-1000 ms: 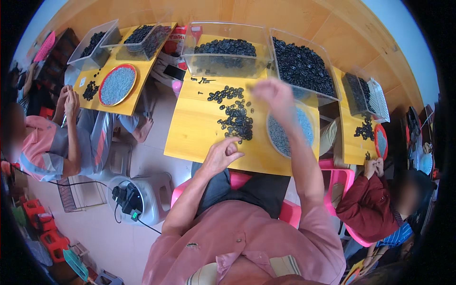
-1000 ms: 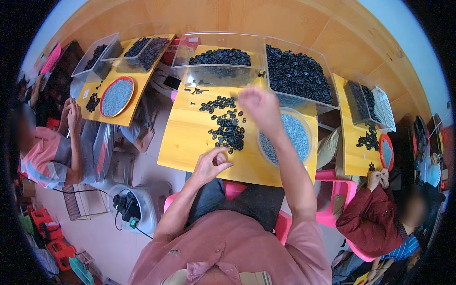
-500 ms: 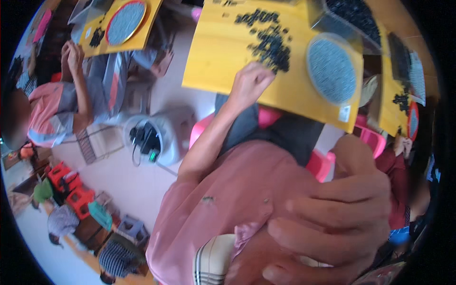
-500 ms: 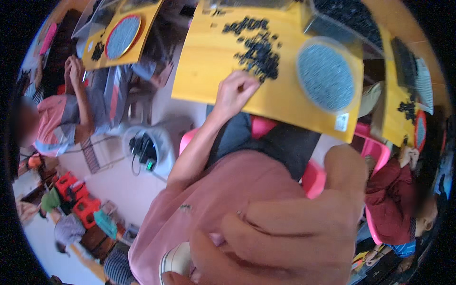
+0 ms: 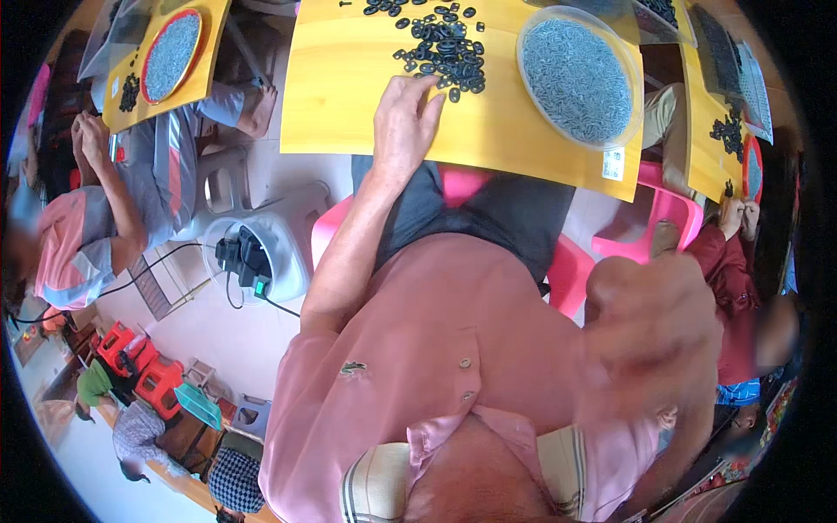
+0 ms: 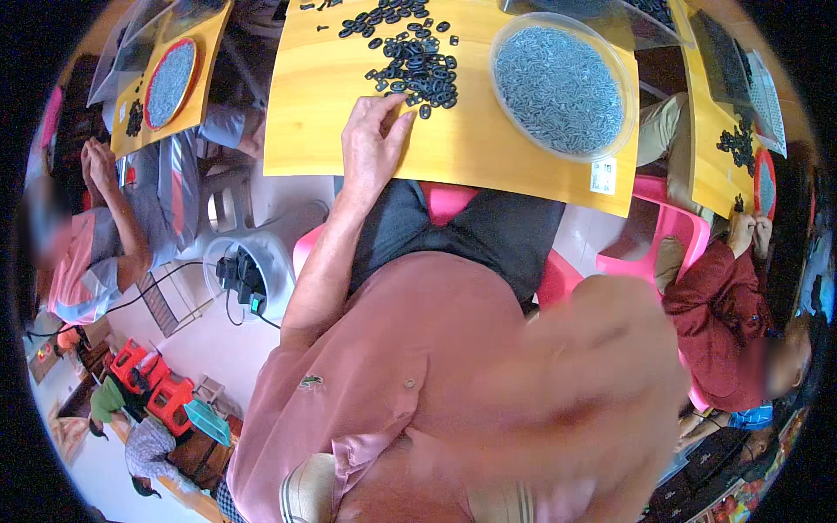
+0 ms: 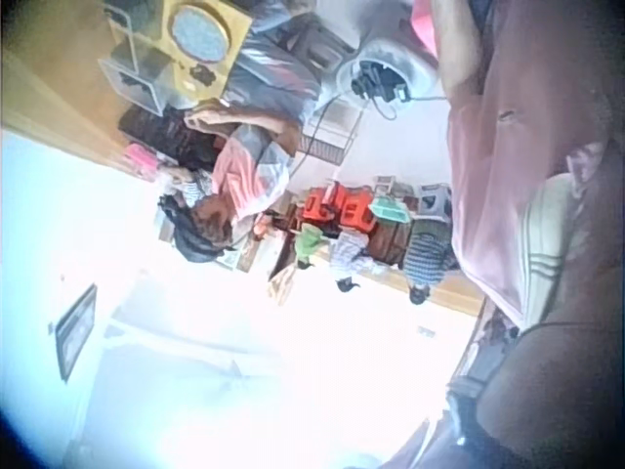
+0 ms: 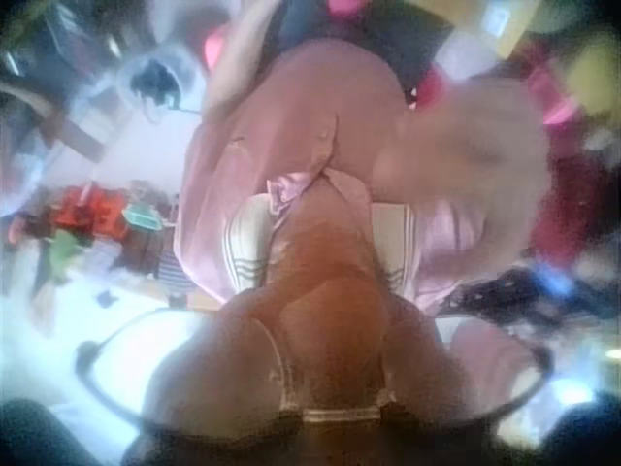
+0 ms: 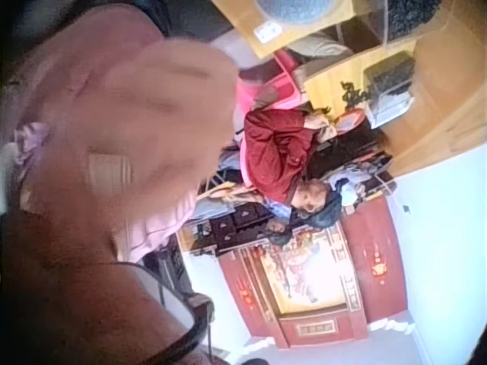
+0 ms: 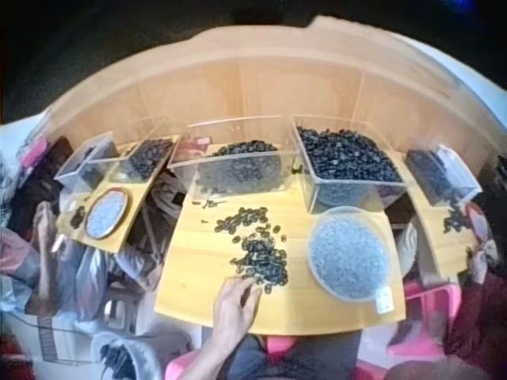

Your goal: Sorting and inspecting small black rubber components on a wooden work table into various containers.

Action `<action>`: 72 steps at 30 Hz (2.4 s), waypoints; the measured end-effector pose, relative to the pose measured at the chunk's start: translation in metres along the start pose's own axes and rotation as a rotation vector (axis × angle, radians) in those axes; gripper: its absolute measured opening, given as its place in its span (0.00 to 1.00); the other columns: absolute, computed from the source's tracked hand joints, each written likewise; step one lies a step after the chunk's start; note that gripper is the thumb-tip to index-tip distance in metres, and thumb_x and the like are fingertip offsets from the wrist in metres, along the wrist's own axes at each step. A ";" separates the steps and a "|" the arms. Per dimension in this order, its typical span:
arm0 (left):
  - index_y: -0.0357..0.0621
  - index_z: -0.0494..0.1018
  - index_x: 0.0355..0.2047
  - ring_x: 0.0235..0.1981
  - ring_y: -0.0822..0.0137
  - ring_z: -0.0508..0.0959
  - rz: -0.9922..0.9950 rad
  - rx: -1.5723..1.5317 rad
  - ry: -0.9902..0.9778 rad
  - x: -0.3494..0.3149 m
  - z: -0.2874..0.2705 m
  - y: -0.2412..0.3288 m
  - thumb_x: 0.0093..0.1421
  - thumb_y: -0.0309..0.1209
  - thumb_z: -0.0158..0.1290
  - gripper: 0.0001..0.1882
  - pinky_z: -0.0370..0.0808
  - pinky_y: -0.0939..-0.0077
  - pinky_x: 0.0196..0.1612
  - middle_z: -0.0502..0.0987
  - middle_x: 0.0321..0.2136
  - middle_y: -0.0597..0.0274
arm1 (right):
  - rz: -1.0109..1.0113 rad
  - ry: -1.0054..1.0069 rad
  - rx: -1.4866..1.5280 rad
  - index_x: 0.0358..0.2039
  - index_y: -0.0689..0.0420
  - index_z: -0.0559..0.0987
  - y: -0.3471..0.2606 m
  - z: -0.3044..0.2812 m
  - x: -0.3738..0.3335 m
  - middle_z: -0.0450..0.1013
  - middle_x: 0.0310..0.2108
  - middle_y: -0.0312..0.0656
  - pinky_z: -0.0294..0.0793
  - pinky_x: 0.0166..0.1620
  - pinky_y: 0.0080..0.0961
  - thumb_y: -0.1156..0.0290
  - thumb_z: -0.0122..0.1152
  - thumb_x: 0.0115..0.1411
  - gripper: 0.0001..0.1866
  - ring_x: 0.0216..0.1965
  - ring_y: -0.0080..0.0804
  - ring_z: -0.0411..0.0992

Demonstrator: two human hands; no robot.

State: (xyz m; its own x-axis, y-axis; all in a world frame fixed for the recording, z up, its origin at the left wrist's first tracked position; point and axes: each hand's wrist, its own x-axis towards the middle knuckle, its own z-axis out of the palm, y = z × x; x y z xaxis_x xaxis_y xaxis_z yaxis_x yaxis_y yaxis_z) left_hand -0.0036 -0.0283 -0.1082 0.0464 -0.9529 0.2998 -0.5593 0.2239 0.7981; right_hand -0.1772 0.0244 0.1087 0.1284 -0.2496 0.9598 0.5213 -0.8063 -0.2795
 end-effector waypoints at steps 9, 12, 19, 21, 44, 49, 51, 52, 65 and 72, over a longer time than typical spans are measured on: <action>0.39 0.79 0.40 0.27 0.57 0.76 0.056 0.183 -0.043 0.017 0.010 0.003 0.53 0.28 0.62 0.13 0.73 0.66 0.34 0.74 0.26 0.53 | 1.039 -0.169 -0.747 0.41 0.57 0.81 -0.023 -0.041 -0.088 0.79 0.31 0.41 0.74 0.32 0.26 0.81 0.66 0.47 0.18 0.28 0.33 0.77; 0.38 0.78 0.35 0.28 0.57 0.78 0.035 0.161 -0.034 0.020 0.010 0.006 0.53 0.26 0.62 0.10 0.75 0.66 0.34 0.76 0.28 0.52 | 1.173 -0.081 -0.723 0.42 0.57 0.80 -0.020 -0.050 -0.110 0.79 0.32 0.42 0.75 0.33 0.25 0.79 0.65 0.52 0.15 0.30 0.32 0.78; 0.37 0.79 0.31 0.25 0.70 0.77 -0.045 0.066 0.007 0.014 0.005 0.008 0.53 0.25 0.64 0.07 0.74 0.77 0.32 0.78 0.28 0.58 | 1.191 0.051 -0.927 0.41 0.58 0.81 -0.012 -0.091 -0.135 0.78 0.32 0.44 0.75 0.34 0.27 0.73 0.61 0.57 0.11 0.31 0.35 0.78; 0.37 0.79 0.32 0.25 0.74 0.76 -0.139 -0.087 0.032 0.009 0.004 -0.003 0.54 0.25 0.63 0.07 0.73 0.80 0.32 0.78 0.28 0.61 | 1.213 0.069 -1.052 0.39 0.58 0.81 -0.008 -0.109 -0.137 0.78 0.32 0.44 0.75 0.35 0.28 0.73 0.61 0.57 0.09 0.32 0.37 0.78; 0.36 0.80 0.38 0.30 0.76 0.76 -0.189 -0.362 -0.148 -0.007 0.011 0.009 0.57 0.20 0.59 0.08 0.72 0.84 0.35 0.78 0.34 0.61 | 1.365 -0.278 -1.295 0.32 0.58 0.79 0.027 -0.149 -0.151 0.74 0.33 0.47 0.72 0.42 0.42 0.72 0.63 0.51 0.08 0.37 0.48 0.74; 0.35 0.79 0.39 0.33 0.76 0.77 -0.169 -0.334 -0.190 -0.006 0.010 0.010 0.59 0.19 0.56 0.08 0.73 0.84 0.38 0.77 0.36 0.61 | 1.341 -0.210 -1.306 0.31 0.58 0.80 0.026 -0.154 -0.156 0.75 0.31 0.46 0.72 0.41 0.41 0.73 0.60 0.53 0.05 0.36 0.47 0.74; 0.35 0.79 0.40 0.33 0.76 0.76 -0.181 -0.345 -0.191 -0.006 0.010 0.011 0.59 0.19 0.56 0.09 0.73 0.84 0.38 0.77 0.36 0.61 | 1.346 -0.165 -1.290 0.31 0.58 0.80 0.025 -0.156 -0.156 0.75 0.31 0.46 0.72 0.40 0.41 0.73 0.61 0.53 0.05 0.36 0.46 0.74; 0.35 0.79 0.40 0.33 0.76 0.76 -0.182 -0.346 -0.191 -0.006 0.010 0.010 0.59 0.19 0.56 0.09 0.73 0.84 0.38 0.77 0.36 0.61 | 1.349 -0.118 -1.275 0.32 0.58 0.80 0.024 -0.156 -0.155 0.75 0.31 0.46 0.73 0.40 0.40 0.73 0.61 0.52 0.06 0.36 0.45 0.75; 0.36 0.79 0.41 0.33 0.75 0.77 -0.186 -0.371 -0.196 -0.008 0.013 0.004 0.59 0.18 0.55 0.09 0.73 0.84 0.38 0.77 0.37 0.61 | 1.380 -0.172 -1.199 0.32 0.57 0.80 0.029 -0.150 -0.157 0.75 0.31 0.46 0.73 0.39 0.38 0.71 0.62 0.53 0.06 0.35 0.44 0.75; 0.37 0.80 0.39 0.29 0.78 0.73 -0.178 -0.391 -0.161 -0.008 0.014 0.005 0.57 0.19 0.58 0.09 0.70 0.85 0.33 0.78 0.34 0.63 | 1.324 -0.080 -1.229 0.35 0.56 0.81 0.023 -0.152 -0.155 0.77 0.31 0.46 0.73 0.40 0.37 0.72 0.61 0.54 0.08 0.36 0.45 0.75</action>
State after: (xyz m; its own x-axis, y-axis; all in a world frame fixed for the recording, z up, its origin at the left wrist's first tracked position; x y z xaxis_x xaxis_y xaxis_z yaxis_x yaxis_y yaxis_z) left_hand -0.0186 -0.0220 -0.1136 -0.0330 -0.9963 0.0794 -0.1981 0.0844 0.9765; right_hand -0.3132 -0.0371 -0.0509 -0.0493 -0.9941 0.0971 -0.7991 -0.0191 -0.6009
